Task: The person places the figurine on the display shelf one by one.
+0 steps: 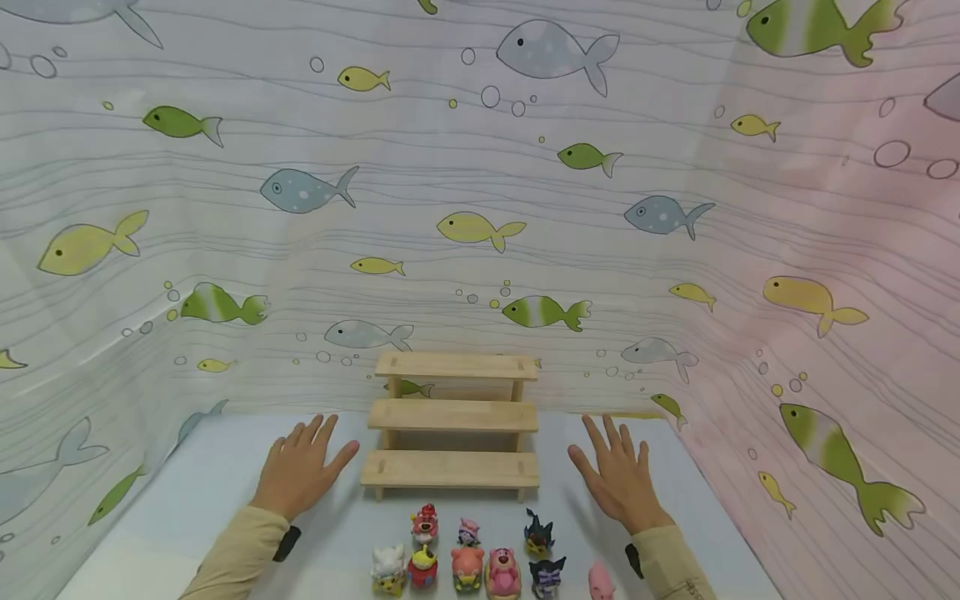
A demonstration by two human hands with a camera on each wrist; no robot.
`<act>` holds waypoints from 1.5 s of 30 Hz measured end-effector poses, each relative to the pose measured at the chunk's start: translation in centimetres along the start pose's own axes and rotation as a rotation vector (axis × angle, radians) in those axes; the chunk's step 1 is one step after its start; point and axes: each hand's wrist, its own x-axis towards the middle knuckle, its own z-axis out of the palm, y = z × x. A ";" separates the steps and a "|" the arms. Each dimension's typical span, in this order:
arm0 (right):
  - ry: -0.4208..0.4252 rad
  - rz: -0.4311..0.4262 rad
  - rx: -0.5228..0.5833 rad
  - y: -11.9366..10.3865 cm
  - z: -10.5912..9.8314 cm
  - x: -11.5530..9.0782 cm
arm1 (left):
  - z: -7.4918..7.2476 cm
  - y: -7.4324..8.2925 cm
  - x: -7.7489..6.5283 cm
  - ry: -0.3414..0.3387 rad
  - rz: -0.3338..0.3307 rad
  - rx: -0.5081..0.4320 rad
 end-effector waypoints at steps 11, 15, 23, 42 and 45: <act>0.060 -0.066 0.021 0.2 -0.8 -1.9 | 0.2 -1.3 2.5 0.178 0.124 -0.207; 0.122 -0.095 0.024 0.4 -1.3 -2.5 | -0.4 -1.6 4.4 0.188 0.171 -0.202; 0.133 -0.107 0.057 0.7 -1.7 -4.3 | -0.6 -1.7 8.1 0.138 0.208 -0.203; 0.027 0.023 0.056 0.8 -3.2 -8.3 | 0.1 -0.5 13.1 0.055 0.231 -0.170; -0.012 0.060 0.121 0.8 -3.2 -8.9 | 0.3 -0.1 13.3 0.042 0.228 -0.173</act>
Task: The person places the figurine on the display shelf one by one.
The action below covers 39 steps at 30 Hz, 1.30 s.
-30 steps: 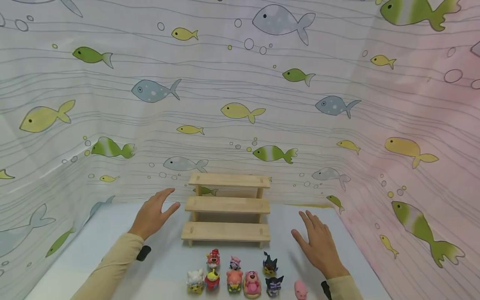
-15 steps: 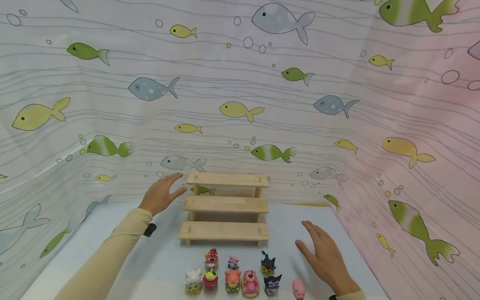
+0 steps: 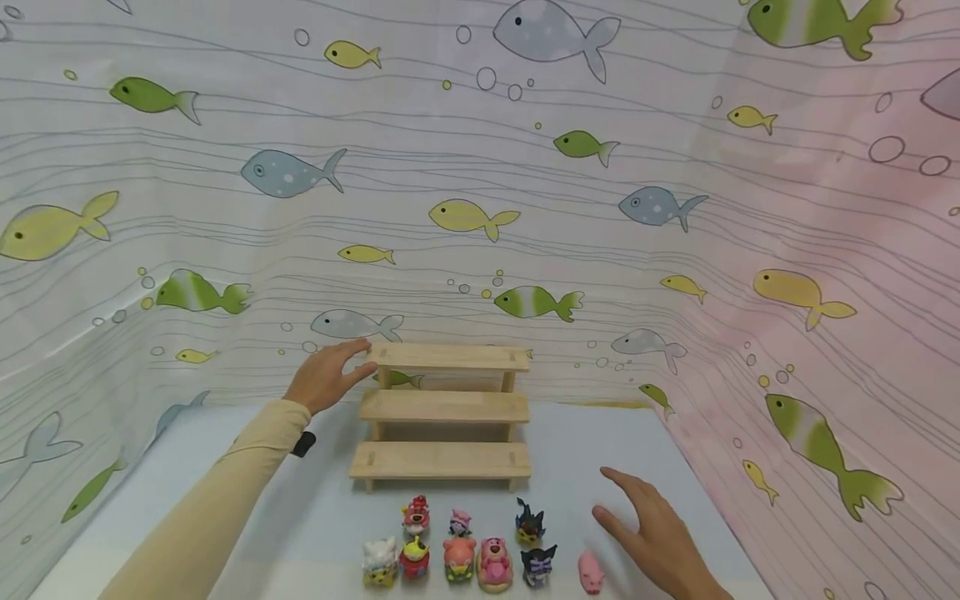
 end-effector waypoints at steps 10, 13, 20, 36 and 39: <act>-0.269 0.019 0.207 1.3 1.2 -0.5 | 0.7 -0.1 0.2 -0.009 0.011 -0.028; -0.387 0.051 0.229 1.7 1.6 -0.6 | 0.6 0.0 0.1 -0.011 0.005 -0.040; -0.516 0.163 0.239 1.9 2.1 -0.9 | 0.5 0.1 0.2 -0.035 -0.012 -0.063; -0.558 -0.009 0.307 3.8 3.9 -1.5 | 0.7 -0.2 0.3 -0.065 -0.058 -0.085; -0.549 -0.043 0.311 4.0 4.1 -1.6 | 0.6 -0.2 0.3 -0.058 -0.061 -0.087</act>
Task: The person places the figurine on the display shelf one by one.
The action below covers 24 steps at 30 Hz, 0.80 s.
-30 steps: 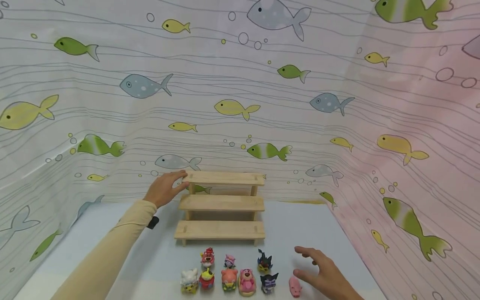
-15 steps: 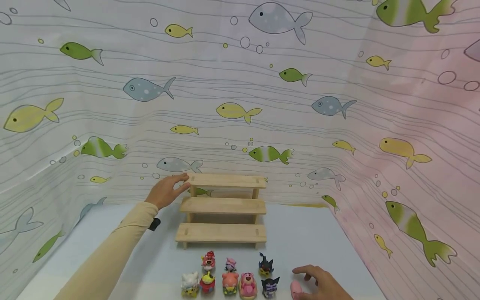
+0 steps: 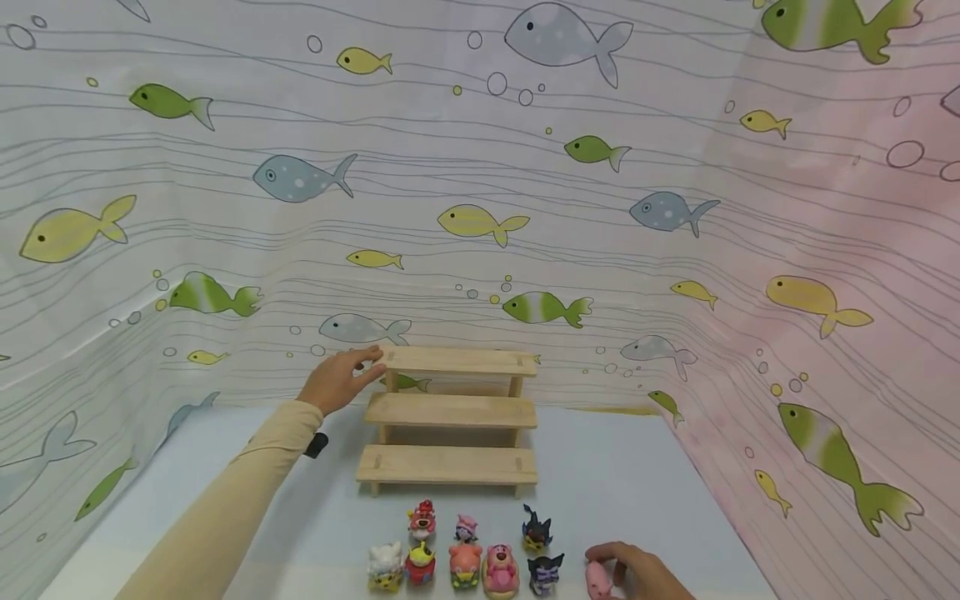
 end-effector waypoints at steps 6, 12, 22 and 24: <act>0.023 -0.002 -0.020 -0.4 0.0 -0.4 | -0.1 0.2 -0.1 0.004 -0.003 -0.007; 0.051 -0.047 0.006 -0.2 0.2 -0.4 | -0.1 0.2 -0.1 0.001 -0.005 -0.005; 0.117 0.115 -0.015 -1.9 -0.7 0.8 | -0.1 0.2 -0.1 0.022 -0.010 -0.018; 0.141 0.107 -0.043 -2.3 -1.0 1.1 | 0.0 0.1 0.0 0.024 -0.011 -0.016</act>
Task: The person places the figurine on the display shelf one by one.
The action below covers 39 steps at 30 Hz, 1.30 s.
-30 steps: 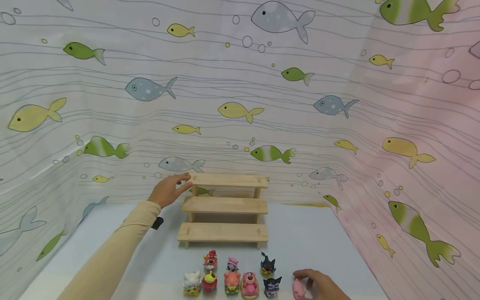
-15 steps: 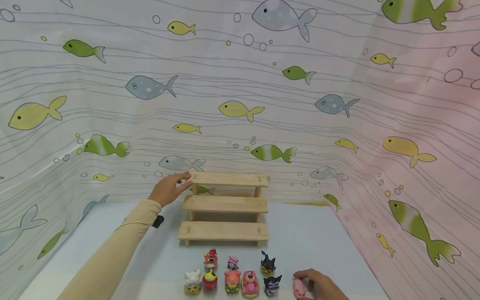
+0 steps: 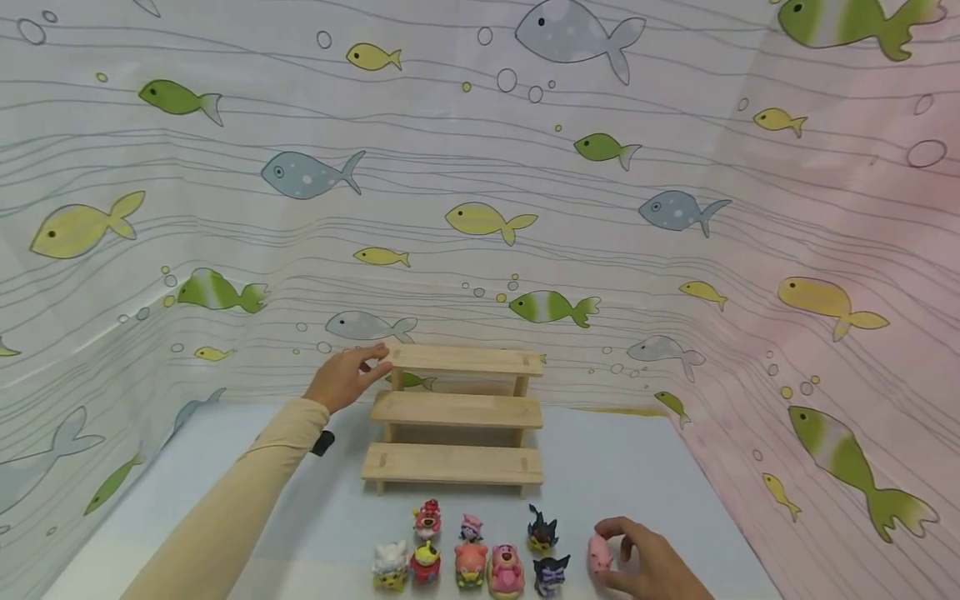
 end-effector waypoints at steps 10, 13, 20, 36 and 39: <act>0.168 -0.231 -0.073 -1.2 -0.9 1.7 | -0.1 0.4 0.3 -0.015 -0.012 0.004; 0.194 -0.256 -0.070 -1.7 -1.0 2.4 | -0.3 0.4 0.2 -0.016 -0.017 0.003; 0.202 -0.316 -0.073 -3.1 -1.4 4.6 | -0.2 0.1 0.0 -0.005 -0.023 -0.003; 0.084 -0.399 -0.042 -7.3 -1.4 10.0 | 0.0 -0.2 0.1 0.019 0.007 -0.003; 0.093 -0.419 -0.032 -8.1 -1.5 11.0 | 0.0 -0.2 0.1 0.017 0.001 0.000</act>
